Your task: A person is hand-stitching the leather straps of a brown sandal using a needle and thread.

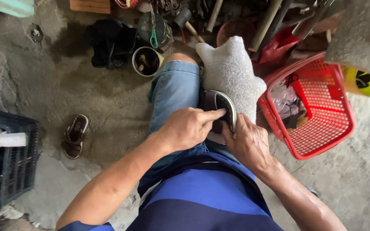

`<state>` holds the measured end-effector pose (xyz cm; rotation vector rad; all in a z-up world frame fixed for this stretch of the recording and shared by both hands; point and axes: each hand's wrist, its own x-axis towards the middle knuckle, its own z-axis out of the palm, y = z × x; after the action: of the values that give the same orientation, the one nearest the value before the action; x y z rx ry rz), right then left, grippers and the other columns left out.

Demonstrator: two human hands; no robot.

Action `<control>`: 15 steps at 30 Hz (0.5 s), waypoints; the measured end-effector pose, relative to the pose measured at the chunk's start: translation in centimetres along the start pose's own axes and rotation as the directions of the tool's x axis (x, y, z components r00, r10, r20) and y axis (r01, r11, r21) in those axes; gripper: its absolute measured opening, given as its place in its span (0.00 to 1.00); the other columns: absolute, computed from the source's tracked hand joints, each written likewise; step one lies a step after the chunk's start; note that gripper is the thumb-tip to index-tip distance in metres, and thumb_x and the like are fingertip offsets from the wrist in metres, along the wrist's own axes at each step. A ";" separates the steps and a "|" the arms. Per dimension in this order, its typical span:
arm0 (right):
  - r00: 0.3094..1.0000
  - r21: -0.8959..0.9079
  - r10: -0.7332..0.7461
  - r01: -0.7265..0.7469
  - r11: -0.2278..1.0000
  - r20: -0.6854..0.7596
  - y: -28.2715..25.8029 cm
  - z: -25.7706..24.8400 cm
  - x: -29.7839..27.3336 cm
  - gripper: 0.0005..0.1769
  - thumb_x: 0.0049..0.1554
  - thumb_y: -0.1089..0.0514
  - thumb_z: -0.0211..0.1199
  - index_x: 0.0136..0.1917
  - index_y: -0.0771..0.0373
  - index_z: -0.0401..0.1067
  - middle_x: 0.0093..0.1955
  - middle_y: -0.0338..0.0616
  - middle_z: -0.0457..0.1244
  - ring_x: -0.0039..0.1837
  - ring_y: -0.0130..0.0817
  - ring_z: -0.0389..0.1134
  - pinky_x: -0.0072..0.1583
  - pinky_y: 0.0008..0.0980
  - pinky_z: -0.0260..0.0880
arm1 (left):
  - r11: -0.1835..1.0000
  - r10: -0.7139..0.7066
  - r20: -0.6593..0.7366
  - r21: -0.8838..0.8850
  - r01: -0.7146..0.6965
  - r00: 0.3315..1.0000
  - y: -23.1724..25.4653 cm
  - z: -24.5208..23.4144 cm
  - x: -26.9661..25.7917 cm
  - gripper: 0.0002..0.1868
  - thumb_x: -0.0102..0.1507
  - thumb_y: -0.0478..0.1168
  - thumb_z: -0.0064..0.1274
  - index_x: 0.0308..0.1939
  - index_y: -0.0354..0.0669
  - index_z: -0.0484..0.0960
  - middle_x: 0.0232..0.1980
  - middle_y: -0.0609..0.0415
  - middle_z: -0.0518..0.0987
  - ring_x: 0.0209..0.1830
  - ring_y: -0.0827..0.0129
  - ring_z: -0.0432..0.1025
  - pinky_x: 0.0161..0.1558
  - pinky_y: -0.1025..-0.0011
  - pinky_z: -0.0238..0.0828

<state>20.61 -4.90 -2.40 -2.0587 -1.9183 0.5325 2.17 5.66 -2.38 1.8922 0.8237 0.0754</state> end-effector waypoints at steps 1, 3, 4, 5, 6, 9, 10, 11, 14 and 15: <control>1.000 -0.011 -0.010 0.010 1.000 0.000 0.1 0.1 -0.2 0.14 0.60 0.50 0.64 0.41 0.59 0.66 0.32 0.43 0.61 0.35 0.49 0.71 0.35 0.46 0.70 | 1.000 0.005 -0.012 -0.006 -0.005 1.000 0.1 0.3 -0.2 0.24 0.68 0.40 0.38 0.65 0.59 0.79 0.28 0.37 0.81 0.26 0.36 0.78 0.29 0.47 0.78; 0.999 -0.036 -0.034 0.034 0.999 -0.002 0.3 0.2 -0.3 0.16 0.59 0.49 0.64 0.41 0.61 0.66 0.33 0.46 0.62 0.36 0.53 0.71 0.35 0.49 0.70 | 0.938 0.127 -0.080 0.334 -0.094 0.989 0.4 0.5 -0.5 0.28 0.66 0.39 0.41 0.70 0.64 0.75 0.29 0.46 0.80 0.23 0.47 0.78 0.29 0.50 0.78; 0.999 -0.046 -0.049 0.048 0.998 -0.008 0.2 0.0 -0.4 0.16 0.59 0.49 0.64 0.41 0.61 0.66 0.33 0.46 0.62 0.36 0.53 0.71 0.35 0.49 0.70 | 0.937 0.134 -0.097 0.336 -0.094 0.986 0.3 0.3 -0.6 0.28 0.66 0.39 0.41 0.70 0.64 0.75 0.29 0.46 0.80 0.23 0.47 0.78 0.29 0.50 0.78; 0.999 -0.039 -0.040 0.040 0.998 -0.010 0.0 0.0 -0.4 0.16 0.59 0.48 0.65 0.42 0.61 0.67 0.33 0.46 0.62 0.36 0.53 0.71 0.35 0.49 0.69 | 0.938 0.148 -0.092 0.329 -0.110 0.985 0.2 0.0 -0.7 0.27 0.66 0.40 0.40 0.69 0.65 0.76 0.30 0.48 0.80 0.24 0.47 0.78 0.31 0.51 0.78; 0.999 -0.032 -0.032 0.032 0.999 -0.013 0.0 0.0 -0.3 0.16 0.59 0.47 0.66 0.42 0.60 0.68 0.33 0.45 0.62 0.36 0.53 0.71 0.36 0.48 0.69 | 0.938 0.162 -0.086 0.322 -0.127 0.983 0.0 -0.3 -0.6 0.25 0.67 0.41 0.40 0.67 0.67 0.77 0.31 0.49 0.80 0.25 0.47 0.79 0.32 0.52 0.79; 1.000 -0.008 -0.026 0.026 1.000 -0.009 -1.2 -0.2 -0.4 0.16 0.58 0.44 0.68 0.43 0.58 0.70 0.33 0.44 0.64 0.36 0.48 0.72 0.36 0.44 0.71 | 0.962 0.156 -0.080 0.238 -0.133 0.985 0.2 -2.4 -2.1 0.23 0.68 0.42 0.40 0.64 0.63 0.80 0.33 0.45 0.82 0.31 0.40 0.79 0.38 0.48 0.79; 1.000 -0.015 -0.023 0.023 1.000 -0.014 -2.0 -1.3 0.2 0.16 0.58 0.44 0.68 0.43 0.58 0.70 0.33 0.44 0.64 0.36 0.48 0.72 0.36 0.44 0.71 | 0.961 0.165 -0.079 0.238 -0.142 0.983 -0.1 -3.0 -2.2 0.23 0.68 0.42 0.40 0.64 0.63 0.80 0.33 0.45 0.82 0.31 0.40 0.79 0.38 0.48 0.79; 0.999 0.176 0.028 -0.033 0.984 0.028 -3.0 -2.3 0.4 0.18 0.54 0.46 0.70 0.48 0.60 0.73 0.35 0.47 0.67 0.37 0.51 0.73 0.38 0.46 0.72 | 0.974 0.145 -0.086 0.186 -0.128 0.986 -0.5 -3.3 -2.6 0.22 0.68 0.42 0.40 0.64 0.63 0.79 0.35 0.43 0.82 0.34 0.38 0.79 0.39 0.46 0.78; 0.981 0.381 0.176 -0.194 0.904 0.083 -0.5 -3.8 0.2 0.15 0.58 0.48 0.65 0.53 0.57 0.77 0.34 0.43 0.69 0.36 0.45 0.74 0.42 0.42 0.73 | 0.981 0.103 -0.108 0.175 -0.083 0.989 -1.8 -3.7 -3.5 0.17 0.69 0.46 0.42 0.61 0.64 0.78 0.38 0.48 0.83 0.38 0.45 0.80 0.41 0.50 0.79; 0.962 0.402 0.263 -0.271 0.875 0.078 1.3 -4.2 -0.1 0.13 0.65 0.47 0.57 0.53 0.53 0.79 0.31 0.35 0.69 0.35 0.36 0.73 0.44 0.36 0.73 | 0.972 0.089 -0.141 0.227 -0.055 0.986 -2.3 -3.7 -3.6 0.14 0.70 0.49 0.45 0.58 0.66 0.79 0.38 0.55 0.83 0.40 0.52 0.81 0.41 0.56 0.79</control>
<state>23.63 -4.94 0.74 -2.0413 -1.3800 0.9344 -3.21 7.05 -1.42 2.1486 0.8954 0.1794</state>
